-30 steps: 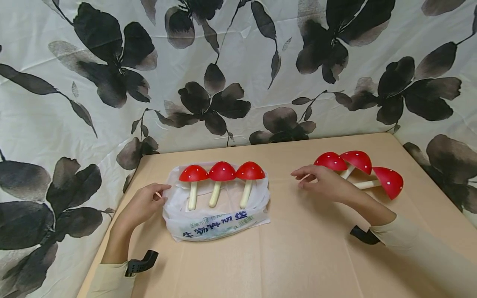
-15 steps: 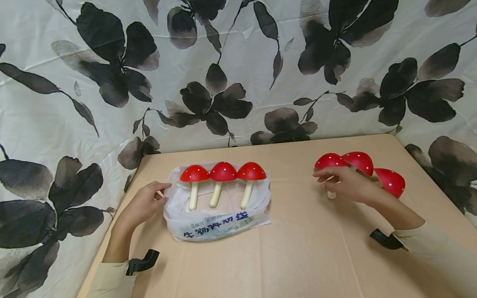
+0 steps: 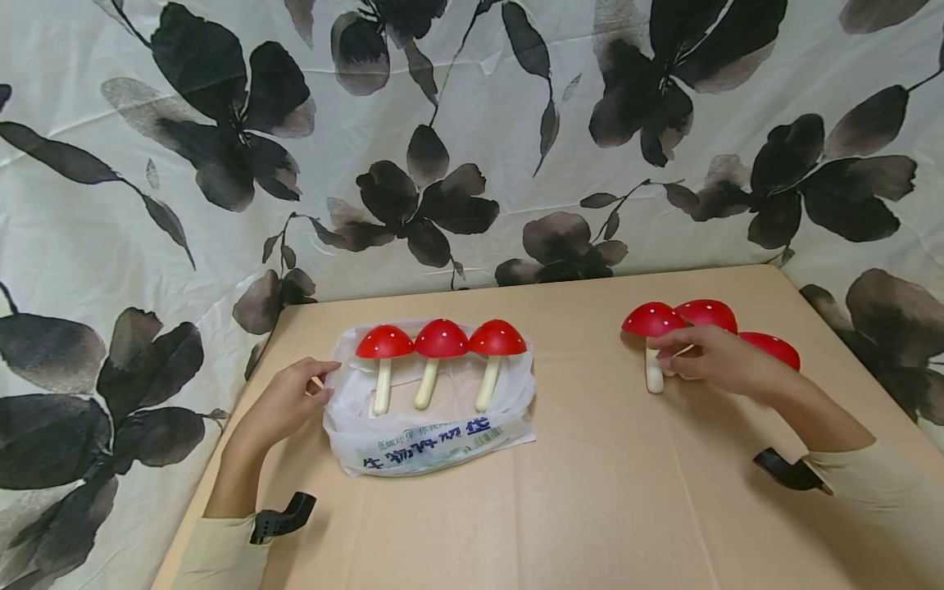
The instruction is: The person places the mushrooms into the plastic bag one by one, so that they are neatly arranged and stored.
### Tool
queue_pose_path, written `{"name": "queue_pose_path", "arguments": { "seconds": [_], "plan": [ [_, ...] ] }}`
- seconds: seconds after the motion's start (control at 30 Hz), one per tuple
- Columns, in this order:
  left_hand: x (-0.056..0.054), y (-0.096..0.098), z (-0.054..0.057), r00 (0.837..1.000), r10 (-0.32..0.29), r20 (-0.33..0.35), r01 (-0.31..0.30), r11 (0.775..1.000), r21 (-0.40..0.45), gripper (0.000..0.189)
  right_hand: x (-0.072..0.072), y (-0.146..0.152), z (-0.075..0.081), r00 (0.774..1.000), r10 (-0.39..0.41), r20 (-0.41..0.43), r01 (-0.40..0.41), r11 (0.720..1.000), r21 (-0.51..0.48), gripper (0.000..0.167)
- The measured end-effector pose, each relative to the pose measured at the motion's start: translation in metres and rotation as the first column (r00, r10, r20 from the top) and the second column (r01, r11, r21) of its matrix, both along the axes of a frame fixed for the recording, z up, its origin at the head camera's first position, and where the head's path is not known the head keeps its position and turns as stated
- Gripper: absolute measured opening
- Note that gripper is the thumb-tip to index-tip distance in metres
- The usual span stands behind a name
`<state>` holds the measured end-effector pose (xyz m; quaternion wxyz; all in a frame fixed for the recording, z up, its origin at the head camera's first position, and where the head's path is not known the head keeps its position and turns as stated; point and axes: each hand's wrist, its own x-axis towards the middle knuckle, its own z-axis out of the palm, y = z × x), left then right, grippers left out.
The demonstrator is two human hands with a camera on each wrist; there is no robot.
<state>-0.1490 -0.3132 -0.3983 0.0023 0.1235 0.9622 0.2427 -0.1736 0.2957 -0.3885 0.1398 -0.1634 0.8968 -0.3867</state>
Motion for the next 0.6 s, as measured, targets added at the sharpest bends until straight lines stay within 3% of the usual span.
{"name": "queue_pose_path", "arguments": {
  "seconds": [0.13, 0.3, 0.6],
  "plan": [
    [0.0, 0.0, 0.0, 1.0, -0.006, -0.015, 0.006, 1.0, -0.004, 0.037, 0.002, 0.005, -0.002, 0.999, -0.025, 0.036, 0.025, 1.0, 0.002, 0.046],
    [0.0, 0.0, -0.001, 1.0, 0.002, -0.002, -0.002, 1.0, -0.009, 0.038, 0.002, 0.006, -0.007, 1.0, -0.025, 0.012, 0.024, 0.999, 0.047, 0.045],
    [0.0, 0.001, -0.001, 1.0, 0.006, 0.004, -0.006, 1.0, -0.013, 0.038, -0.001, 0.003, -0.013, 1.0, -0.019, 0.005, 0.019, 0.999, 0.04, 0.048]
  ]
}}
